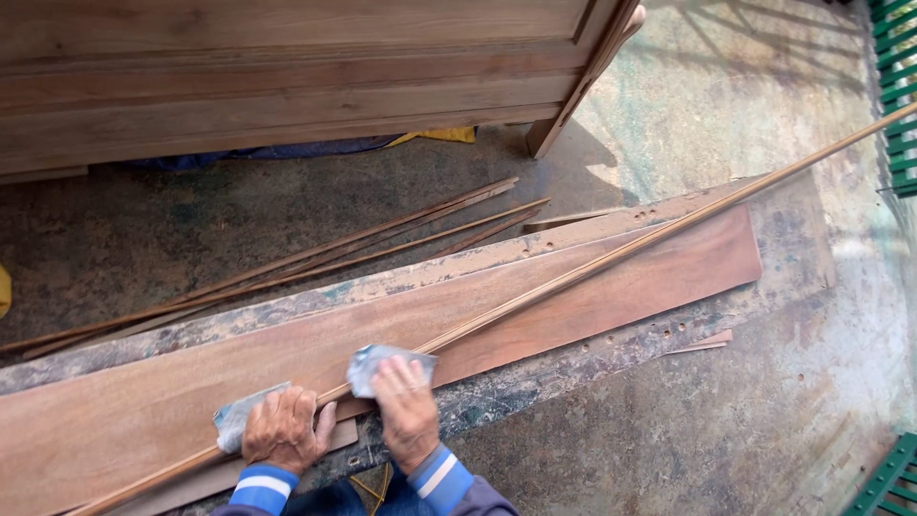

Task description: Sanding a thin wooden trim strip using a sandpaper block in a workshop.

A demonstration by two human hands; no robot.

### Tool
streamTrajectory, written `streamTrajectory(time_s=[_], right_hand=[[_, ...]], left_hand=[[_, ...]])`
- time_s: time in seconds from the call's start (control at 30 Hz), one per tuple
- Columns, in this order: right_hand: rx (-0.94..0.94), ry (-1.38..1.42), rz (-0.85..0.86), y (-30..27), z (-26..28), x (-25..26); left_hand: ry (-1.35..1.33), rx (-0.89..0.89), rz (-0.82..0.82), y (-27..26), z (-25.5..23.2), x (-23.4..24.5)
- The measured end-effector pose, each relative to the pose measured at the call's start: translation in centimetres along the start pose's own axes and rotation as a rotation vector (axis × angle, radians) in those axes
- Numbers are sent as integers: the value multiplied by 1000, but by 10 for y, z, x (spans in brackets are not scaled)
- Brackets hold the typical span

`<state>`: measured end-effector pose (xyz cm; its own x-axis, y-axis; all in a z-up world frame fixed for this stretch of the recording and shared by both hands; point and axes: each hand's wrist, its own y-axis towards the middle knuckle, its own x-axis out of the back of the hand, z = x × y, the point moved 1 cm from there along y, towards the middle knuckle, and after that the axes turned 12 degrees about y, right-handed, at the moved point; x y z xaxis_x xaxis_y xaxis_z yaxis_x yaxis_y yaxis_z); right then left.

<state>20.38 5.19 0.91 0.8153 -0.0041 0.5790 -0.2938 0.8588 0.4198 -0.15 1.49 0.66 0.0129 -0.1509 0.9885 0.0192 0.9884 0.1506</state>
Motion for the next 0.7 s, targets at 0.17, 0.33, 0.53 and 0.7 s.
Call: streamTrajectory(time_s=[0.17,0.33,0.53,0.7], right_hand=[[85,-33,60,4,-75,44],[-52,-177,-99,9,-138,82],[53,29,56,3,2,-12],[162,-138,68,14,-95,54]], left_hand=[[8,-2,8,-1,3,-5],[-8,-11,40,-2,2,-4],[0,-34,-67,-4,1,-5],[-22,-54,-54,-2,4,0]])
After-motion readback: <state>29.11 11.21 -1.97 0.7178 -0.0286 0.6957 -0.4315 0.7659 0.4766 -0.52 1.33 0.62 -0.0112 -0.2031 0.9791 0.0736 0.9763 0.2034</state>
